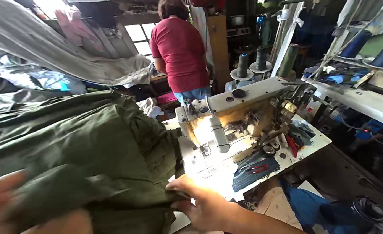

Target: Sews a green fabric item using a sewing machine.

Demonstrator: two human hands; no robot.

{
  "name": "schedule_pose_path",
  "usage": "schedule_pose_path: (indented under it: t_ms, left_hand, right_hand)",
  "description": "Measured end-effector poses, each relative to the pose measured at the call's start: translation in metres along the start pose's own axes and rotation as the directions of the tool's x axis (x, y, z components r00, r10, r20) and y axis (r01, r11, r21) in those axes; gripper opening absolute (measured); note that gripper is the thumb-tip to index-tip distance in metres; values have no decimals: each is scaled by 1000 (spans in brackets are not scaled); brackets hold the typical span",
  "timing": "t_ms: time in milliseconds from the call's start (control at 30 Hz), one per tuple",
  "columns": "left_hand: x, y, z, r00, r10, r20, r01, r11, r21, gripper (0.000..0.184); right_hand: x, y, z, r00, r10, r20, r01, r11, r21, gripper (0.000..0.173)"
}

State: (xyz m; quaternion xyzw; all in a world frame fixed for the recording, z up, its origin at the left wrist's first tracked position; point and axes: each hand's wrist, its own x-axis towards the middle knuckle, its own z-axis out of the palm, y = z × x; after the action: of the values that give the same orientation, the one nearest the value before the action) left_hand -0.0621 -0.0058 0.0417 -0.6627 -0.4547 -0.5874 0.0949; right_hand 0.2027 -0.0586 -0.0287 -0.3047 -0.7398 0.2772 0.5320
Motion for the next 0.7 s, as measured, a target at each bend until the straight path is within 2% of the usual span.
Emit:
schedule_pose_path:
  t_ms: [33,100,200,267,300,433,533,600,700]
  left_hand:
    - [7,-2,8,988,45,146,-64,990,126,37]
    - [17,11,21,913,47,405,-125,978,169,42]
    - [11,-4,37,698,86,711,-118,993,-5,59]
    - [5,-13,45,576,141,806,-57,990,-133,55]
    - [2,-14,47,541,161,825,-15,983,-183,50]
    - [-3,-4,50,504,212,837,33,964,-264,33]
    - [-5,2,55,532,231,815,18,959,-283,26]
    - [-6,4,57,544,239,805,8,957,-289,27]
    - [-10,5,58,514,275,813,2,947,-322,30]
  right_hand:
    - [-6,3,-2,999,38,-24,-38,999,-18,40]
    - [-18,12,-6,995,88,-56,-92,993,-71,40]
    - [-36,34,-14,977,170,-126,-180,981,-74,32]
    - [-42,41,-24,953,237,-187,-248,968,-37,28]
    - [-44,45,-28,945,242,-222,-253,967,-21,26]
    - [-51,57,-37,930,234,-283,-261,963,-61,22]
    - [-54,57,-39,931,223,-289,-260,961,-93,21]
    - [-55,57,-40,928,222,-298,-262,960,-101,21]
    - [-54,59,-44,922,202,-330,-258,957,-133,20]
